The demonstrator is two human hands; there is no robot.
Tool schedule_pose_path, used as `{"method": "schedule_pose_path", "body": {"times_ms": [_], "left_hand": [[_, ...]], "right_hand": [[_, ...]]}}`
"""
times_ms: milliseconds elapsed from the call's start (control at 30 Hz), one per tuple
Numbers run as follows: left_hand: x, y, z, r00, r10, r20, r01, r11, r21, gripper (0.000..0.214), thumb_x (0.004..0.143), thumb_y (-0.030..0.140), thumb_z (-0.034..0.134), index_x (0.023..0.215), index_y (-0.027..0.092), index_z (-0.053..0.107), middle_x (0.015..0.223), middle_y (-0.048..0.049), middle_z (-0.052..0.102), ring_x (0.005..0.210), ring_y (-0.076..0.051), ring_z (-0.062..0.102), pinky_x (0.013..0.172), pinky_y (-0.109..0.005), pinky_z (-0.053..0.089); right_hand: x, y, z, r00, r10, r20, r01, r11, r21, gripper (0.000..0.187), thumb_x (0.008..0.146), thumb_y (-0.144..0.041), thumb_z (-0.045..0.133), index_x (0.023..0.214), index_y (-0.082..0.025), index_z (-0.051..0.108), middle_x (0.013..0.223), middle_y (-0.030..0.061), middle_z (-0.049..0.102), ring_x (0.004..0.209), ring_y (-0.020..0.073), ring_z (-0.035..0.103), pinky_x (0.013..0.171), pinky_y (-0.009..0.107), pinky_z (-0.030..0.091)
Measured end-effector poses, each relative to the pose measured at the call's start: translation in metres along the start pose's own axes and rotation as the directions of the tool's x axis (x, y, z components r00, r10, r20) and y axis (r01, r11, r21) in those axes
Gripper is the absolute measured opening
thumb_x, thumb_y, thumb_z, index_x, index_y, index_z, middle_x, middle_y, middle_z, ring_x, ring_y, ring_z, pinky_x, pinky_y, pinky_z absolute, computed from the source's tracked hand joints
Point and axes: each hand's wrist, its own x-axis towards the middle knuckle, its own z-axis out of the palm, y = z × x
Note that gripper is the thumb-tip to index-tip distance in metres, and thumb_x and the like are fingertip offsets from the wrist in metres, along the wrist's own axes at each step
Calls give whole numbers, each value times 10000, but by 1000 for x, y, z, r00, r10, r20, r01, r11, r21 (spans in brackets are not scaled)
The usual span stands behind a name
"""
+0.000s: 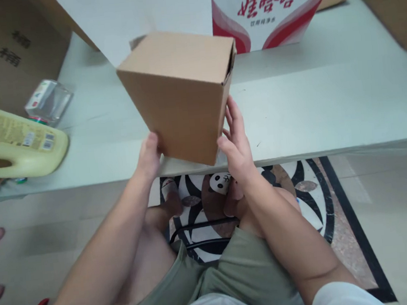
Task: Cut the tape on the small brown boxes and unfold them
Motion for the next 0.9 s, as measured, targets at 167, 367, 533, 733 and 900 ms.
{"method": "schedule_pose_path", "body": {"times_ms": [167, 367, 533, 733, 900], "left_hand": [[1, -3, 2, 970, -220, 106, 232, 964, -126, 751, 894, 871, 447, 1040, 220, 791, 990, -129, 814, 1071, -323, 778, 957, -499, 631], [-5, -3, 11, 873, -401, 279, 420, 908, -8, 765, 935, 851, 362, 959, 235, 815, 826, -133, 809, 794, -318, 795, 697, -452, 649], [-13, 11, 15, 969, -201, 146, 150, 942, 301, 682, 950, 761, 503, 1285, 210, 726, 1067, -162, 811, 911, -329, 785, 777, -469, 634], [-14, 44, 13, 828, 505, 243, -553, 809, 201, 535, 1043, 603, 400, 1413, 292, 631, 1515, -79, 633, 1500, -315, 501, 1258, -553, 401], [-20, 49, 21, 820, 503, 273, -568, 774, 280, 454, 1046, 475, 422, 1358, 249, 662, 1436, -98, 670, 1462, -330, 522, 1258, -598, 395]], "right_hand": [[-6, -21, -8, 997, -55, -51, 50, 994, -93, 618, 967, -689, 467, 1470, -335, 525, 1625, 89, 498, 1539, 352, 454, 1160, 603, 494], [-7, -30, -9, 985, -168, -30, 163, 977, -140, 532, 989, -619, 473, 1431, -356, 606, 1550, 53, 575, 1578, 362, 395, 1301, 701, 283], [-5, -33, -4, 973, -195, -124, 164, 961, -221, 363, 1012, -497, 497, 1228, -332, 737, 1446, 52, 622, 1520, 352, 470, 1295, 700, 303], [-2, -41, 4, 977, -206, 59, 214, 956, -199, 318, 976, -416, 591, 1237, -300, 729, 1390, 69, 648, 1416, 302, 573, 1297, 597, 357], [6, -37, -13, 991, -8, -134, -37, 944, -328, 347, 1018, -409, 430, 1139, -257, 717, 1249, 96, 681, 1247, 266, 652, 1057, 499, 565]]}}
